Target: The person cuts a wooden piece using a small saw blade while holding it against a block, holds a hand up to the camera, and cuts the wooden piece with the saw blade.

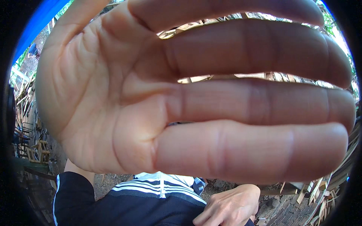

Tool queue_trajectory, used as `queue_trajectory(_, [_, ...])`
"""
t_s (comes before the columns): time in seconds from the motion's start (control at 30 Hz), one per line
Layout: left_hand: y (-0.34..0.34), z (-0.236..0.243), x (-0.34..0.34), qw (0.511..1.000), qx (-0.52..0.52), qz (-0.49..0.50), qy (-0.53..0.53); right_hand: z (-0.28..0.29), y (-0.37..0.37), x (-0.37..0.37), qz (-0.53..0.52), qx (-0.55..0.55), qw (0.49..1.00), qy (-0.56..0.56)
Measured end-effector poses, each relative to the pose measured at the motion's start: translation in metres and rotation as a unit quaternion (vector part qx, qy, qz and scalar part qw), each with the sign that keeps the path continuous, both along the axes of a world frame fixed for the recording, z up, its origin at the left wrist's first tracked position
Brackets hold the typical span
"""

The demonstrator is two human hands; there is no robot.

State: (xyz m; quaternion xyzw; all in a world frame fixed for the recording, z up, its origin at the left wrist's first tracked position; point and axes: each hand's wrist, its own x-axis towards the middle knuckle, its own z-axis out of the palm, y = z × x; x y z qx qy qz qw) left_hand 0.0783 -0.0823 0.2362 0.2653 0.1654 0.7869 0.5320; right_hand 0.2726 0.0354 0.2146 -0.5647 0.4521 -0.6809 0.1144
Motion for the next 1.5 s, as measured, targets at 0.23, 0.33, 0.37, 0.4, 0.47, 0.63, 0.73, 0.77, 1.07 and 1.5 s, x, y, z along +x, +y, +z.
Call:
queue_trajectory(0.23, [0.000, 0.000, 0.007, 1.000, -0.002, 0.011, 0.007, 0.009, 0.015, 0.021, -0.048, 0.198, 0.978, 0.030])
queue_trajectory(0.33, [-0.002, -0.005, 0.008, 1.000, -0.007, 0.022, 0.011, 0.004, 0.006, 0.023, -0.097, 0.211, 0.973, 0.016])
queue_trajectory(0.37, [-0.006, -0.007, 0.008, 0.999, -0.011, 0.031, 0.014, 0.000, 0.004, 0.023, -0.129, 0.208, 0.970, 0.007])
queue_trajectory(0.4, [-0.007, -0.006, 0.008, 0.999, -0.009, 0.033, 0.015, 0.001, 0.001, 0.027, -0.157, 0.232, 0.960, 0.007])
queue_trajectory(0.47, [0.003, -0.001, 0.010, 1.000, 0.002, 0.019, 0.016, 0.004, -0.002, 0.038, -0.180, 0.239, 0.954, 0.007])
queue_trajectory(0.63, [0.009, 0.000, 0.010, 0.999, 0.000, 0.024, 0.025, -0.014, -0.016, 0.037, -0.248, 0.148, 0.957, 0.010])
queue_trajectory(0.73, [0.010, -0.001, 0.010, 0.999, -0.004, 0.033, 0.029, -0.016, -0.016, 0.022, -0.287, 0.206, 0.933, 0.064])
queue_trajectory(0.77, [0.010, -0.002, 0.011, 0.999, -0.006, 0.036, 0.029, -0.017, -0.016, 0.020, -0.305, 0.235, 0.919, 0.090])
queue_trajectory(1.07, [0.006, -0.005, 0.005, 0.997, -0.013, 0.067, 0.038, -0.014, 0.019, 0.043, -0.087, 0.223, 0.971, 0.017])
queue_trajectory(1.5, [0.012, -0.002, 0.000, 0.994, -0.011, 0.089, 0.055, -0.006, -0.028, 0.014, -0.359, 0.100, 0.919, 0.127])
